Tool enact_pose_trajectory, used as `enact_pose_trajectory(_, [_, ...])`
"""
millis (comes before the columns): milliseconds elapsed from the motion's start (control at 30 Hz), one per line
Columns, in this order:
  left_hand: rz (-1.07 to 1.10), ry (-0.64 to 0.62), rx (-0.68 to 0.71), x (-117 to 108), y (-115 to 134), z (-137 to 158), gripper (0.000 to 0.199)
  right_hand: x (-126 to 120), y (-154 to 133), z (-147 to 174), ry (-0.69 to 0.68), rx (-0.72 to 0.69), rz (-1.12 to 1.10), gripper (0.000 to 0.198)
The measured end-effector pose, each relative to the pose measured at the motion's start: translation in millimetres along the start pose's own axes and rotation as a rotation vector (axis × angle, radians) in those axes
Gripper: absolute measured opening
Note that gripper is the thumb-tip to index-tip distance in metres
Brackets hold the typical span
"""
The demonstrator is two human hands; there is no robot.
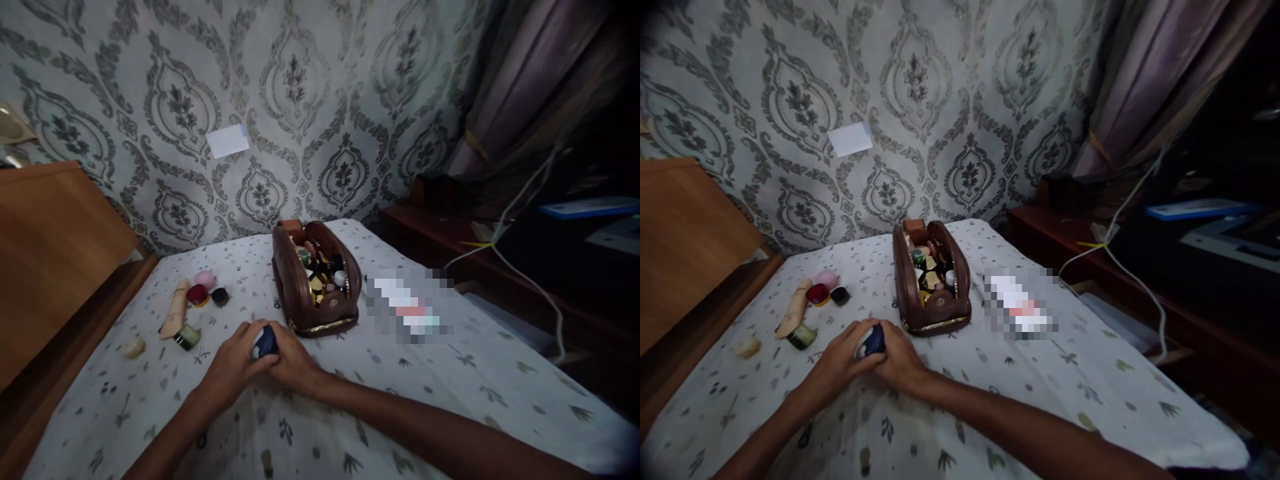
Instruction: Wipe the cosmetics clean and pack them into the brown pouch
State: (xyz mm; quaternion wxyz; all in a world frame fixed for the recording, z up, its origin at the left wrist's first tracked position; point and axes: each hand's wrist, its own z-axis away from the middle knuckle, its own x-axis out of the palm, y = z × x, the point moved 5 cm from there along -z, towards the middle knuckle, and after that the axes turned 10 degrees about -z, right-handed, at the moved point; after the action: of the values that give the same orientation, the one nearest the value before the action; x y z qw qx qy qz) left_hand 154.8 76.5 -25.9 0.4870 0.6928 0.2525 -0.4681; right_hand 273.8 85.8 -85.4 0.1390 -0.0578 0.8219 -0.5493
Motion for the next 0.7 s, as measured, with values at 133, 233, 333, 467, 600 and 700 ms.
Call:
enact_pose_trajectory(133, [0.045,0.078,-0.022,-7.5,-13.4,5.3,0.048,0.2,1.4,2.0,0.057,0.040,0.068,0.042])
enact_pose_trajectory(233, [0.096,0.233,-0.058,-21.1,-24.1,11.0,0.040,-0.5,-2.4,5.1,0.042,0.106,0.100,0.049])
enact_pose_trajectory(333, [0.166,0.361,-0.069,-28.2,-22.6,17.1,0.034,-0.6,-3.7,6.4,0.024,0.161,0.091,0.055])
enact_pose_trajectory(467, [0.015,0.321,0.234,-8.4,5.0,22.7,0.035,0.8,1.4,6.8,0.013,0.102,0.026,0.041])
enact_pose_trajectory(600, [-0.298,0.249,0.455,28.8,14.8,24.8,0.039,3.8,9.6,6.3,-0.037,0.050,-0.002,0.028])
enact_pose_trajectory(700, [-0.357,0.321,0.405,36.2,8.3,21.6,0.039,3.5,9.8,4.7,-0.036,0.047,0.001,0.026])
